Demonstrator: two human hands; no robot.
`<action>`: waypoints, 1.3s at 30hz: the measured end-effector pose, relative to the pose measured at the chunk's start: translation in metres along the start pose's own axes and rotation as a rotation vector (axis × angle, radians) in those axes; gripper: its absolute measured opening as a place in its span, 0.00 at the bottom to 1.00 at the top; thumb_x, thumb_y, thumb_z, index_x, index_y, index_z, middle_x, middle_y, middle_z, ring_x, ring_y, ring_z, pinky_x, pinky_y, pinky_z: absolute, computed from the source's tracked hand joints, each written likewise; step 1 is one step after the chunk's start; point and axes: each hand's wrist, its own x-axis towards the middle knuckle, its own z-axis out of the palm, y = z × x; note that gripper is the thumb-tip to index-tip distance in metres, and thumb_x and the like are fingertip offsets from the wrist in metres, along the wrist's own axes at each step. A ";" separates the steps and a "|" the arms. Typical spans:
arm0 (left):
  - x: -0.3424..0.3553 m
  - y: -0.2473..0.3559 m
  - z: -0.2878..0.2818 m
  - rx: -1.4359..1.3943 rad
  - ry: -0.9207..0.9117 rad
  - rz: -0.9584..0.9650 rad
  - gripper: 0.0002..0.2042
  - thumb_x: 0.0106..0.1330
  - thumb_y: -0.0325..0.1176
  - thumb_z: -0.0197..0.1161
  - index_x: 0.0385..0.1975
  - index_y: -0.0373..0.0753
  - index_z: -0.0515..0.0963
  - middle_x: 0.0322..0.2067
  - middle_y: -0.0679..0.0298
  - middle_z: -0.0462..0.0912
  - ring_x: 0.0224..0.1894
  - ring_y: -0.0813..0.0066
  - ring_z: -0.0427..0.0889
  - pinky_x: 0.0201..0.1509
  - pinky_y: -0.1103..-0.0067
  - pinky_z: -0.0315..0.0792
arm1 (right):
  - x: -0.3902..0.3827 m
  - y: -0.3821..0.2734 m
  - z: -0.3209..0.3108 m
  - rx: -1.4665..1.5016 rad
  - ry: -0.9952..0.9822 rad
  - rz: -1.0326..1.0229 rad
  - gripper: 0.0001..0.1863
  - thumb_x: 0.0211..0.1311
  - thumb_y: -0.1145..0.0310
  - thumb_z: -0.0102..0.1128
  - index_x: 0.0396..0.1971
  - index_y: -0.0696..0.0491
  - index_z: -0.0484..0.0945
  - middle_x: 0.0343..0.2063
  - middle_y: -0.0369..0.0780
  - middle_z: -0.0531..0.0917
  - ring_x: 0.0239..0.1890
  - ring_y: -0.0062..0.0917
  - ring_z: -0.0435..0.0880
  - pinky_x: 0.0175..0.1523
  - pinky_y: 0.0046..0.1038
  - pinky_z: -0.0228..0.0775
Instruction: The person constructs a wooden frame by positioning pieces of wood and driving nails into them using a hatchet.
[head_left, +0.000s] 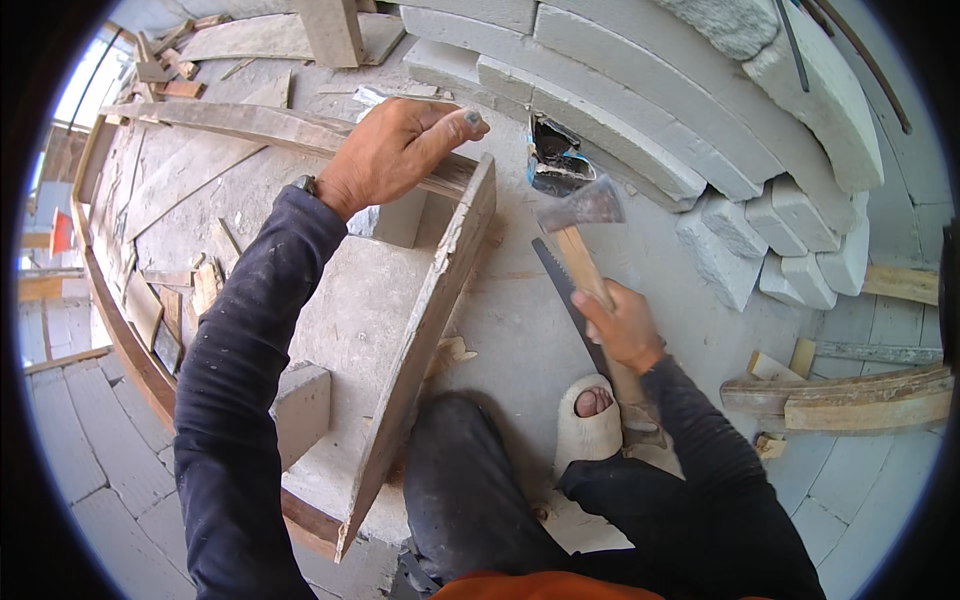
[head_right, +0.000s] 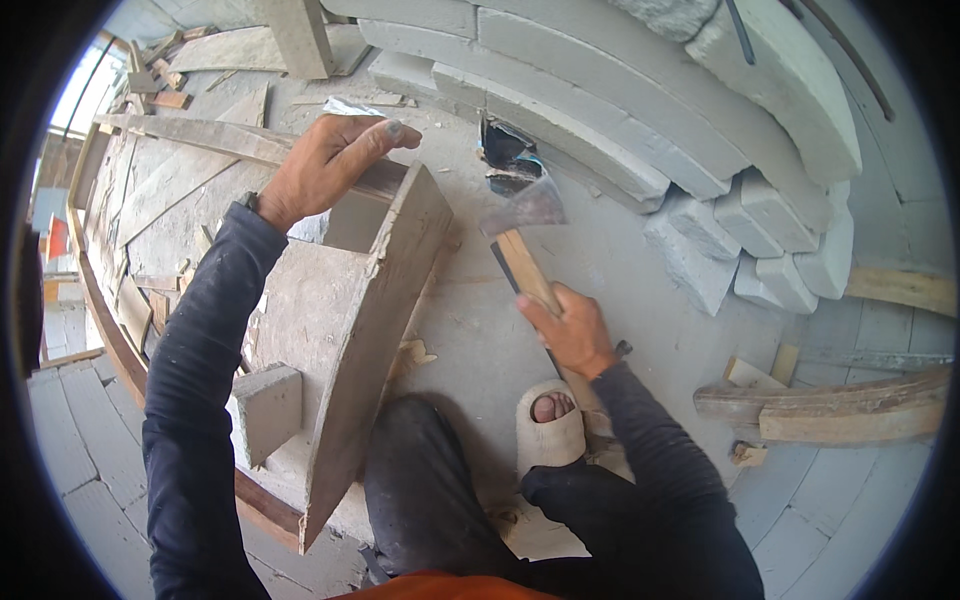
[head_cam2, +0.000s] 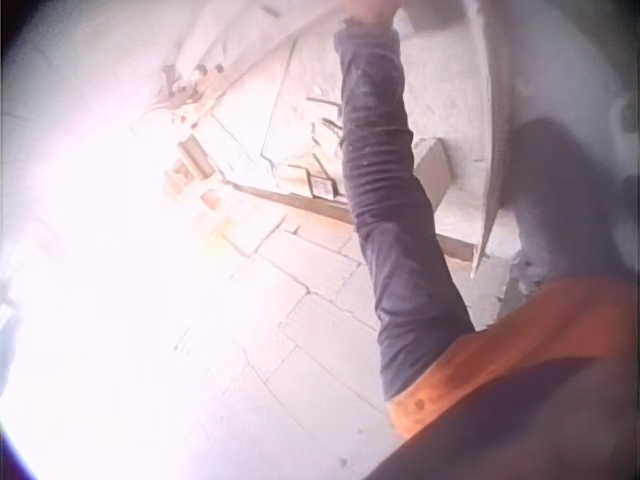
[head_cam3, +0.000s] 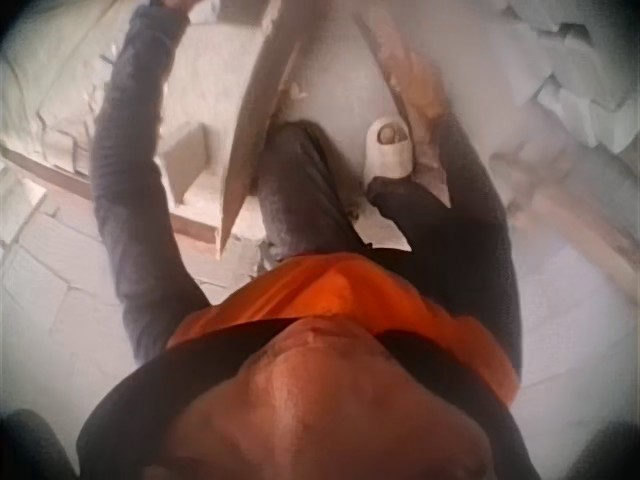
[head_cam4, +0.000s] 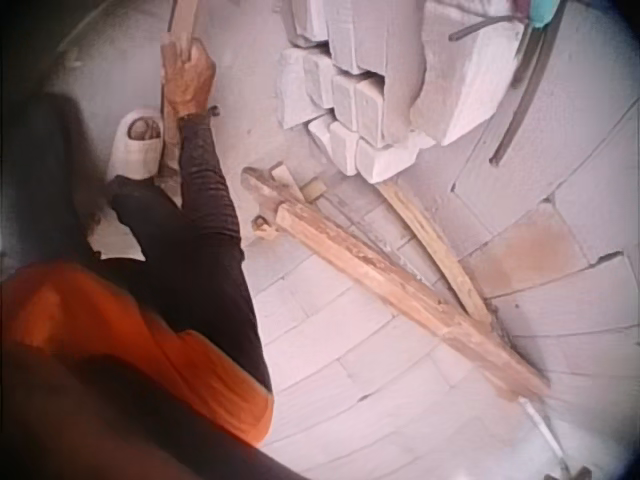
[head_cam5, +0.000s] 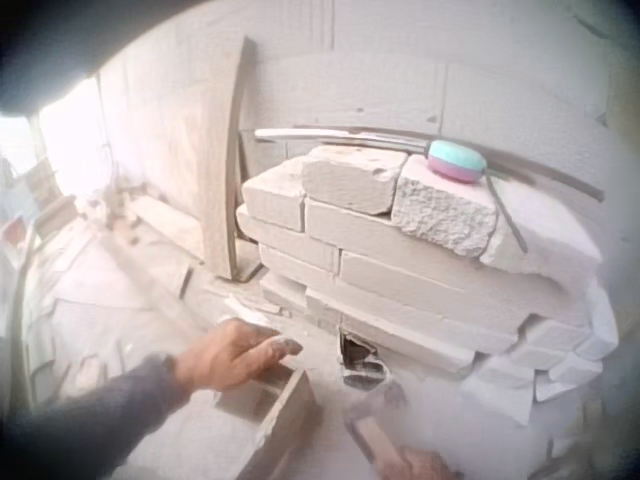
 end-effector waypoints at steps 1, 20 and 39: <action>-0.006 0.005 -0.009 -0.028 -0.073 -0.132 0.24 0.79 0.52 0.56 0.54 0.36 0.88 0.47 0.51 0.91 0.51 0.58 0.90 0.59 0.66 0.81 | -0.004 0.003 -0.029 -0.156 -0.050 0.067 0.29 0.68 0.42 0.69 0.30 0.58 0.82 0.18 0.41 0.81 0.20 0.26 0.81 0.30 0.33 0.74; -0.017 -0.004 -0.052 0.459 -0.404 -0.184 0.40 0.56 0.62 0.78 0.66 0.47 0.81 0.61 0.57 0.85 0.66 0.55 0.79 0.81 0.57 0.58 | -0.061 -0.052 -0.077 -0.497 -0.006 -0.172 0.26 0.72 0.52 0.68 0.57 0.57 0.75 0.36 0.57 0.88 0.39 0.55 0.90 0.45 0.46 0.81; -0.028 -0.018 -0.028 0.605 -0.232 -0.083 0.32 0.56 0.54 0.79 0.59 0.48 0.82 0.55 0.64 0.87 0.61 0.61 0.82 0.69 0.62 0.69 | 0.005 -0.219 -0.049 -1.060 -0.097 -0.423 0.24 0.74 0.52 0.64 0.61 0.50 0.75 0.38 0.51 0.89 0.38 0.50 0.89 0.41 0.47 0.80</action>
